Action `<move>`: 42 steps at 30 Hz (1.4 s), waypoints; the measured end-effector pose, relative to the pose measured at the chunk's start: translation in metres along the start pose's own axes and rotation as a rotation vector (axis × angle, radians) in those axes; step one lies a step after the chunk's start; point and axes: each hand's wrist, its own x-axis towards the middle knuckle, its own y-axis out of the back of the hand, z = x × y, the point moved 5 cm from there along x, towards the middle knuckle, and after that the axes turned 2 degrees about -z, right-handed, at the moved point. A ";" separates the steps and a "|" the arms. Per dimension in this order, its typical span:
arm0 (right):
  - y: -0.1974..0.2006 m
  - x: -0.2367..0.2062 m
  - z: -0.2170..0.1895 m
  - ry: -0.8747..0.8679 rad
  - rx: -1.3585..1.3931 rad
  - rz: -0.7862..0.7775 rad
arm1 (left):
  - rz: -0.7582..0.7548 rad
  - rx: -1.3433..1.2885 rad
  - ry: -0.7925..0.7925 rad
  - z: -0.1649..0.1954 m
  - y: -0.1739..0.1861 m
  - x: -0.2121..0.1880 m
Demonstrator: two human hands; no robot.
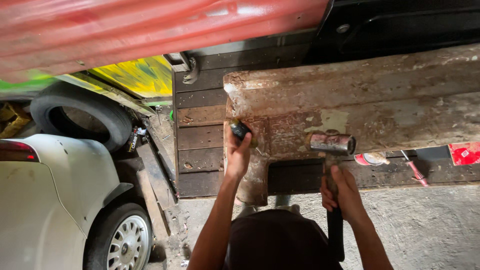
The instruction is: The person repeatedly strikes a small cylindrical metal object with a hammer on a wooden workbench. The person holds the object steady with one hand while striking it with the other, occasionally repositioning the object.
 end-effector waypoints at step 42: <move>-0.069 0.087 -0.173 -0.056 -0.373 -0.324 | -0.162 0.305 0.413 -0.027 -0.001 0.039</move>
